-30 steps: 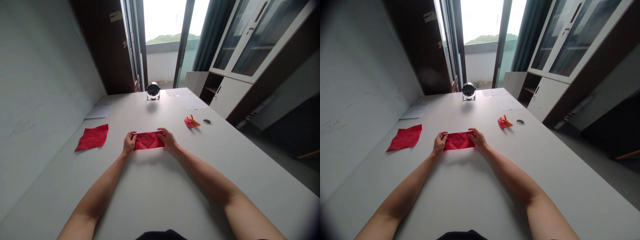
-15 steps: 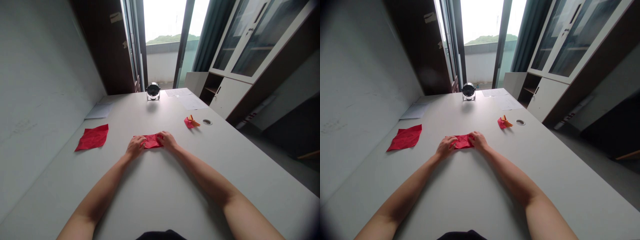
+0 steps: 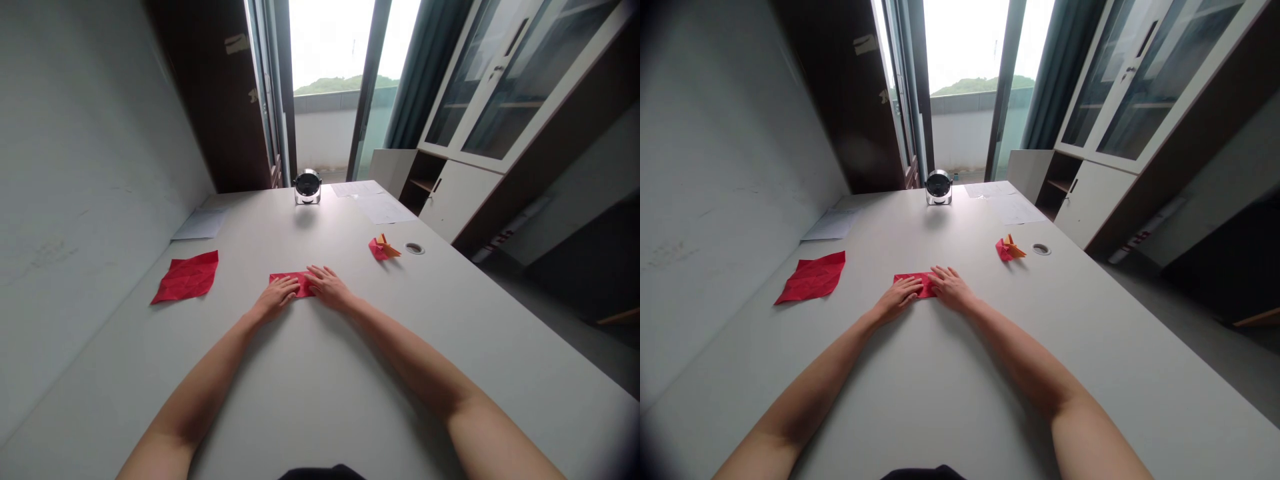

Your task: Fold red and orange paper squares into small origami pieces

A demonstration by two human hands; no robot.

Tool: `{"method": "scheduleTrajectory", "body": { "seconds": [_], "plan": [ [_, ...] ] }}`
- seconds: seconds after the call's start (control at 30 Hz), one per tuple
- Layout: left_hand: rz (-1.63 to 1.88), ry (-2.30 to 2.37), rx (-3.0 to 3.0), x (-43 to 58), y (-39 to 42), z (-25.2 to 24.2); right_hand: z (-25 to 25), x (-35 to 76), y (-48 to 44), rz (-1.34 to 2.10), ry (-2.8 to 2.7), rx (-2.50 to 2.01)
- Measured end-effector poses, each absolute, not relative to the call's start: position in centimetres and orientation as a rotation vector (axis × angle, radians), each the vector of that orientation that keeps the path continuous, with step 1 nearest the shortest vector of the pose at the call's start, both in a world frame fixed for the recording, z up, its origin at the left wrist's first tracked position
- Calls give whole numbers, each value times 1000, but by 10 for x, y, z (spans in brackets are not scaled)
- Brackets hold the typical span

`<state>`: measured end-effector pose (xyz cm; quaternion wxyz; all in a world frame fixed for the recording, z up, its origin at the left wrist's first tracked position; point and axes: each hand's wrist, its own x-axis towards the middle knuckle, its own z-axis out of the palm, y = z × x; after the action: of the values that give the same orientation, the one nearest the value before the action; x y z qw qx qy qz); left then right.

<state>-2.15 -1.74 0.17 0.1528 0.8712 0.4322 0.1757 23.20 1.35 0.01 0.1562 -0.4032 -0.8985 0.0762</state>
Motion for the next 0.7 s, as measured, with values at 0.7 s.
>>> {"method": "scheduleTrajectory", "body": {
  "seconds": [0.7],
  "plan": [
    [285, 1680, 2475, -21, -15, -18, -8, 224, 10, 284, -2711, -1101]
  ]
}}
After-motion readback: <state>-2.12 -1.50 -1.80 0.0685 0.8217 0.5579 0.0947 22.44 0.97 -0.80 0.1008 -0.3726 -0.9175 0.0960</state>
